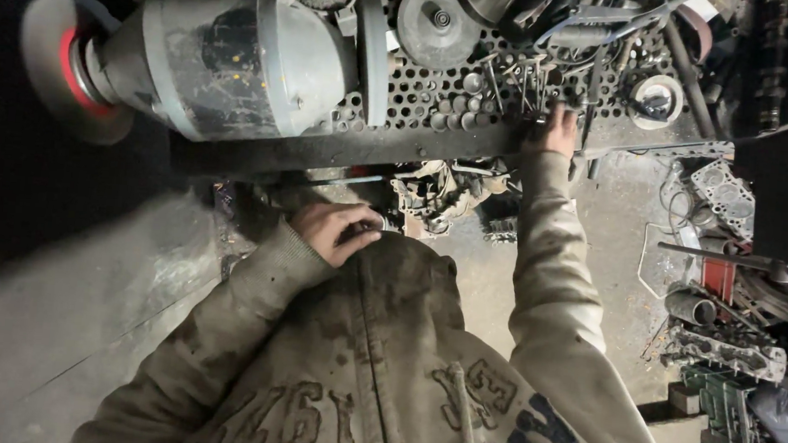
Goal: Grind the stem and head of an engine valve using a bench grinder.
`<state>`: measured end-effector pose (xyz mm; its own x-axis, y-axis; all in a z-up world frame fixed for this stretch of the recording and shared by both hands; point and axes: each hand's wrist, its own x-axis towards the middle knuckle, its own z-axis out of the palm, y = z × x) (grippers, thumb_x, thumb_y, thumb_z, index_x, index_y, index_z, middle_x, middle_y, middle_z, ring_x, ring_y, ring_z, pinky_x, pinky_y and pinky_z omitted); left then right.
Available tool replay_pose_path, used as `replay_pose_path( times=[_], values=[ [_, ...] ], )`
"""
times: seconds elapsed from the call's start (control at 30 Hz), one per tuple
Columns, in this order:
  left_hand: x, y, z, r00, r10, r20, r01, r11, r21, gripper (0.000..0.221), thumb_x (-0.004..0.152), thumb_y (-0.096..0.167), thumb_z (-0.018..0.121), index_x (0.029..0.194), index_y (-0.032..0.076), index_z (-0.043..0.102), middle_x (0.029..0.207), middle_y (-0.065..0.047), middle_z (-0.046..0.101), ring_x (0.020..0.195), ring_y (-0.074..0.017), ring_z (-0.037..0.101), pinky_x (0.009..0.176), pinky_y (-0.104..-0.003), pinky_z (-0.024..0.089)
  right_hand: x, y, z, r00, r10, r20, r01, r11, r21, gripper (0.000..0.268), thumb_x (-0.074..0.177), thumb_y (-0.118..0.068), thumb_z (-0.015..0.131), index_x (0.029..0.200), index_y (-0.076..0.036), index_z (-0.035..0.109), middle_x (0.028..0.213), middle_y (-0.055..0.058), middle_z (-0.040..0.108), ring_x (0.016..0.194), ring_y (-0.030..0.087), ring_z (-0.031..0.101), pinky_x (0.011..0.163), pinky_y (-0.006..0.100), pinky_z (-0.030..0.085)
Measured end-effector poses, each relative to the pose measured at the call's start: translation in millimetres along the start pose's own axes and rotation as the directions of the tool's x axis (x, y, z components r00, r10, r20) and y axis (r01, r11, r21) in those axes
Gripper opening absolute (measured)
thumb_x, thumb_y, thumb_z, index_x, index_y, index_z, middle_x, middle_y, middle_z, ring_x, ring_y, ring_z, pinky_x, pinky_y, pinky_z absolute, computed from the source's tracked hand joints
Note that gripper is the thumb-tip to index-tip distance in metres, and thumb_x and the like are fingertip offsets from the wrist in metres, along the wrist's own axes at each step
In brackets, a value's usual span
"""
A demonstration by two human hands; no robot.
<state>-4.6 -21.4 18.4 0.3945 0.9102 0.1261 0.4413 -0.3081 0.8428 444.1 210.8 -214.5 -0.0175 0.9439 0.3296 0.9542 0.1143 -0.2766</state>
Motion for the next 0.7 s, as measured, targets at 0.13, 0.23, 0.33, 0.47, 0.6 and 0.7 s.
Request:
replay_pose_path(
  times=[0.13, 0.23, 0.33, 0.47, 0.6, 0.7],
  values=[
    [-14.4, -9.6, 5.0, 0.997, 0.014, -0.082, -0.013, 1.000, 0.005, 0.023, 0.094, 0.025, 0.073, 0.109, 0.009, 0.071, 0.104, -0.013, 0.075, 0.092, -0.0316, 0.072, 0.080, -0.039, 0.057, 3.5, -3.6, -8.2, 0.987, 0.159, -0.007, -0.158, 0.984, 0.085, 0.067, 0.082, -0.022, 0.077, 0.142, -0.007, 0.052, 0.127, 0.026, 0.059, 0.112, 0.046, 0.060, 0.094, 0.048, 0.052],
    [-24.8, -11.9, 3.1, 0.996, -0.071, -0.061, 0.069, 0.997, -0.035, 0.020, 0.094, 0.025, 0.073, 0.109, 0.011, 0.073, 0.103, -0.012, 0.076, 0.091, -0.0295, 0.074, 0.079, -0.038, 0.057, -6.6, -30.7, -34.2, 0.965, 0.257, 0.053, -0.261, 0.962, 0.084, 0.049, 0.091, -0.032, 0.080, 0.131, -0.009, 0.062, 0.120, 0.022, 0.067, 0.109, 0.041, 0.065, 0.094, 0.046, 0.054],
    [-27.5, -20.3, 6.9, 0.992, -0.020, -0.125, 0.022, 1.000, 0.016, 0.019, 0.096, 0.024, 0.074, 0.108, 0.010, 0.073, 0.104, -0.012, 0.076, 0.094, -0.0292, 0.074, 0.082, -0.037, 0.058, -25.2, -92.5, -89.7, 0.937, 0.349, 0.019, -0.288, 0.741, 0.606, 0.026, 0.103, -0.025, 0.066, 0.123, -0.007, 0.067, 0.122, 0.010, 0.068, 0.117, 0.025, 0.063, 0.105, 0.035, 0.050],
    [-13.6, -12.1, -1.4, 0.982, -0.006, -0.191, -0.020, 0.990, -0.137, 0.026, 0.097, 0.022, 0.074, 0.119, 0.009, 0.071, 0.111, -0.009, 0.076, 0.095, -0.0248, 0.076, 0.084, -0.036, 0.060, -70.0, -184.3, -138.4, 0.994, 0.110, 0.022, -0.054, 0.293, 0.955, 0.012, 0.106, -0.014, 0.070, 0.108, -0.003, 0.067, 0.104, 0.008, 0.072, 0.099, 0.019, 0.069, 0.092, 0.032, 0.055],
    [-0.4, 28.6, -39.1, 0.898, 0.302, -0.321, -0.309, 0.951, 0.029, 0.053, 0.090, 0.024, 0.081, 0.134, 0.001, 0.062, 0.134, -0.018, 0.066, 0.121, -0.0352, 0.066, 0.104, -0.042, 0.053, -120.4, -302.8, -193.6, 0.988, -0.104, 0.118, -0.058, 0.456, 0.888, 0.021, 0.096, -0.011, 0.079, 0.109, 0.002, 0.070, 0.105, 0.011, 0.073, 0.097, 0.019, 0.069, 0.091, 0.033, 0.055],
    [-17.6, 26.2, -54.7, 0.878, 0.281, -0.388, -0.298, 0.955, 0.018, 0.053, 0.089, 0.026, 0.084, 0.132, 0.003, 0.064, 0.135, -0.014, 0.067, 0.123, -0.0318, 0.066, 0.106, -0.041, 0.053, -118.8, -368.9, -201.0, 0.954, -0.300, 0.029, 0.101, 0.409, 0.907, 0.024, 0.091, -0.014, 0.081, 0.108, 0.000, 0.070, 0.105, 0.013, 0.073, 0.097, 0.023, 0.071, 0.090, 0.034, 0.056]
  ],
)
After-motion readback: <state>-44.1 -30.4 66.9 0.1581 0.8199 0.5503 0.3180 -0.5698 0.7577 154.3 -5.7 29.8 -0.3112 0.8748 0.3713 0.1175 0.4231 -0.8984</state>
